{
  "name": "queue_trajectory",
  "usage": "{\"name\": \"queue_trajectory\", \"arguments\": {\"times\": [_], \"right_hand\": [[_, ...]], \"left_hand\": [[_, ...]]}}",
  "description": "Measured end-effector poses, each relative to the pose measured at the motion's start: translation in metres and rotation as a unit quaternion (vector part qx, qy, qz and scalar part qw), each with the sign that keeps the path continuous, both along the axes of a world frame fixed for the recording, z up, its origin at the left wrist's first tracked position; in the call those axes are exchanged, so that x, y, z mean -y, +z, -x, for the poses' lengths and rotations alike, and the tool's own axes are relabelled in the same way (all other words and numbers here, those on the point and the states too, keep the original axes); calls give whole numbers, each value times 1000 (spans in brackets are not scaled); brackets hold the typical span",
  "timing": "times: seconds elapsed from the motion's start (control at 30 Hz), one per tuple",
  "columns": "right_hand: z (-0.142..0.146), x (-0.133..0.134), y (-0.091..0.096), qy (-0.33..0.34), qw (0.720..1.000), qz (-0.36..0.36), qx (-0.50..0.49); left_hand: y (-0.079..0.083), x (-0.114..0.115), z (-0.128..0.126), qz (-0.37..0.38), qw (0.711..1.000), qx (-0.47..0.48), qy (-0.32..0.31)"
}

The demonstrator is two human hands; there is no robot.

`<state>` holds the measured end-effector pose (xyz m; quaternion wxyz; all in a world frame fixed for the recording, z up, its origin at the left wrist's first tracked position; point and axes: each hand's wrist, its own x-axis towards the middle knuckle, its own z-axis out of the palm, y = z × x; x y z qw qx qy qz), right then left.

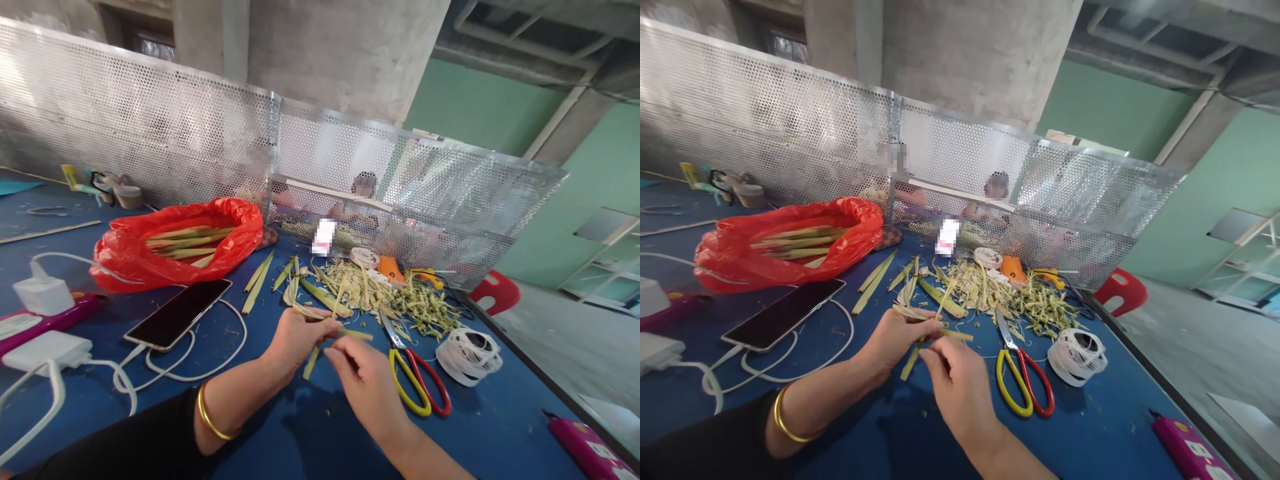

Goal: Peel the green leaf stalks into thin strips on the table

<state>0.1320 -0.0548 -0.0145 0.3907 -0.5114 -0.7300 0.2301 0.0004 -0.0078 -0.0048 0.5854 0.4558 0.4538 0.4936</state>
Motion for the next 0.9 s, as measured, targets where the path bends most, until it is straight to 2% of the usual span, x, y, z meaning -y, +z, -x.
{"name": "queue_trajectory", "arguments": {"times": [0.07, 0.13, 0.3, 0.43, 0.53, 0.67, 0.8, 0.9], "right_hand": [[-12, -3, 7, -81, 982, -154, 77], [-23, -8, 13, -126, 960, -215, 130], [-33, -18, 14, -42, 972, -123, 197], [-27, -18, 8, -36, 972, -119, 200], [-25, -15, 9, -20, 975, -109, 195], [-30, -12, 19, -16, 989, -55, 136], [-39, -14, 24, -14, 996, 65, 53], [-42, -21, 20, -15, 986, 150, -66]], "left_hand": [[2, 1, 1, 10, 999, 6, -32], [4, 2, 3, 25, 997, 13, -66], [0, 3, 5, 69, 993, 49, -88], [-9, 1, 2, 44, 994, 6, -104], [-13, -1, -2, 22, 995, -26, -92], [-12, -4, -2, 22, 997, -24, -65], [-9, -5, 1, 19, 996, -37, -81], [-7, -3, 3, 31, 993, -44, -105]]}}
